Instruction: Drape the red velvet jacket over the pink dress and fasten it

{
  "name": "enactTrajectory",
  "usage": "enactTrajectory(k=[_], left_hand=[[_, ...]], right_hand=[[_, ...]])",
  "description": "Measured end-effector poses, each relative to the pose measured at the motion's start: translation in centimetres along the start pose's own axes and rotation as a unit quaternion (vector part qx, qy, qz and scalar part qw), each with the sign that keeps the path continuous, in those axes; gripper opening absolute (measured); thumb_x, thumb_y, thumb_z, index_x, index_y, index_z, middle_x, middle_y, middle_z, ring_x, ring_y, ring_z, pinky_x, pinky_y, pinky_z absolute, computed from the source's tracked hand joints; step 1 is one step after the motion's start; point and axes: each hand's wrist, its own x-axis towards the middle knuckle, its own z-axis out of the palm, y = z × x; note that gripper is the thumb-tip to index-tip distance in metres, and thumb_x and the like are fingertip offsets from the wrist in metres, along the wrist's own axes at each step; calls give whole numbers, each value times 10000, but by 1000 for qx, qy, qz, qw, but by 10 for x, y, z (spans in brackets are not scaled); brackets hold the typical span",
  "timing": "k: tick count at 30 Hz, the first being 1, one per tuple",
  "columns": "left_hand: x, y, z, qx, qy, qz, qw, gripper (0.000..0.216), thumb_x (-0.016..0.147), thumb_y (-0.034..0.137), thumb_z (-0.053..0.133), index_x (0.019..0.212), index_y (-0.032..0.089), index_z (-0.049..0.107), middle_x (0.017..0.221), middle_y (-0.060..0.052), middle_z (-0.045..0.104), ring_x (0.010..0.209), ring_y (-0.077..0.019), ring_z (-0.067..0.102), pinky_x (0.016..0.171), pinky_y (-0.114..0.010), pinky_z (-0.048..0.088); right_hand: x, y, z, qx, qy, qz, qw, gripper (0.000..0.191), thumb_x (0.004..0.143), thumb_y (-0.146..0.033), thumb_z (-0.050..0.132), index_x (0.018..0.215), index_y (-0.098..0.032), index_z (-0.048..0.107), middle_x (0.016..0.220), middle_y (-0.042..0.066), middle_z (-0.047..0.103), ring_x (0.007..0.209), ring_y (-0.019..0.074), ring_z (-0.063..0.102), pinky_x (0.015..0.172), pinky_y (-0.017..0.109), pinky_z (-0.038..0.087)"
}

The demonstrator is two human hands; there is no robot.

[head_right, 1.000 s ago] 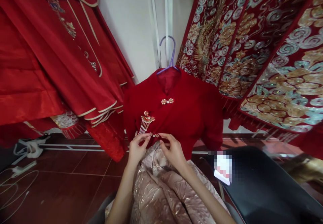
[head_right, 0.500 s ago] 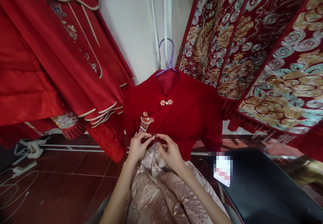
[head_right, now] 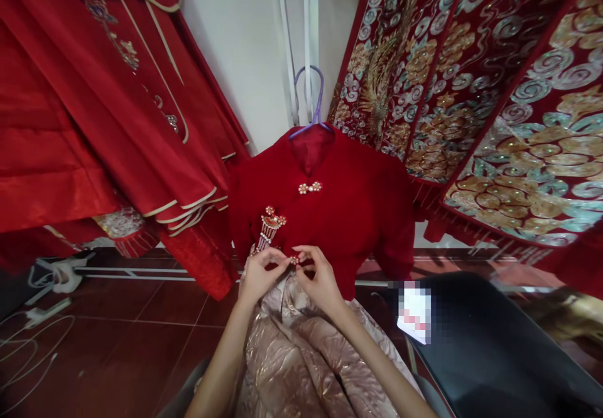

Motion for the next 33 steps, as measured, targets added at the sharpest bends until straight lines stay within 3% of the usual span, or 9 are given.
enactTrajectory(k=[4,7,10,14,19,24,27,30,33], left_hand=[[2,7,2,-67,-124,-59,988,276,721,400,746,718,132,679,668,-31,679,625,-130,622,631,-236,490],[18,13,4,-95,0,-57,994,349,774,481,673,689,143,686,650,-25,675,622,-135,626,649,-250,504],[40,18,7,-177,122,-62,975,354,733,490,709,849,155,720,787,-36,721,711,-157,668,732,-295,542],[56,27,8,-277,135,-66,949,421,662,420,790,972,143,730,1022,-91,731,877,-187,688,869,-362,537],[57,31,12,-275,149,-66,947,382,643,368,805,939,136,740,1000,-102,741,878,-184,688,874,-363,531],[63,33,18,-231,162,-86,956,272,688,352,744,862,143,727,957,-89,747,815,-162,685,752,-295,540],[70,49,20,-146,20,-79,986,250,755,373,685,872,156,727,885,-75,750,763,-162,679,693,-278,534],[79,77,23,-2,-62,54,997,234,827,364,632,932,175,721,909,-68,737,794,-162,669,723,-278,534],[93,104,27,214,-13,201,956,221,892,321,561,1040,214,685,1024,-64,677,920,-178,623,762,-287,520]], right_hand=[[-1,-6,-4,41,14,13,999,272,729,-138,590,987,-223,565,853,-2,525,770,131,536,632,225,475],[0,-10,-6,81,29,31,996,274,692,-126,597,947,-218,557,819,-14,496,723,122,500,592,216,433],[1,-14,-8,124,42,44,990,259,670,-124,594,909,-214,551,793,-21,468,683,116,471,557,212,402],[2,-16,-10,155,46,48,986,238,675,-141,589,893,-218,536,754,-35,453,623,108,446,532,217,377],[2,-15,-9,163,44,46,985,241,670,-127,584,888,-218,536,768,-36,450,612,100,434,527,216,360],[0,-14,-7,158,41,36,986,247,665,-105,571,882,-216,535,771,-32,457,634,105,441,531,211,367],[-2,-19,-6,146,56,10,988,233,689,-96,564,887,-216,539,792,-26,468,671,108,467,566,212,391],[-3,-25,-6,153,103,-16,983,158,762,-149,571,901,-217,539,787,-23,480,656,106,483,554,216,401],[-1,-30,-7,162,170,-19,972,106,831,-217,563,934,-221,538,728,-37,491,553,92,467,497,220,389]])
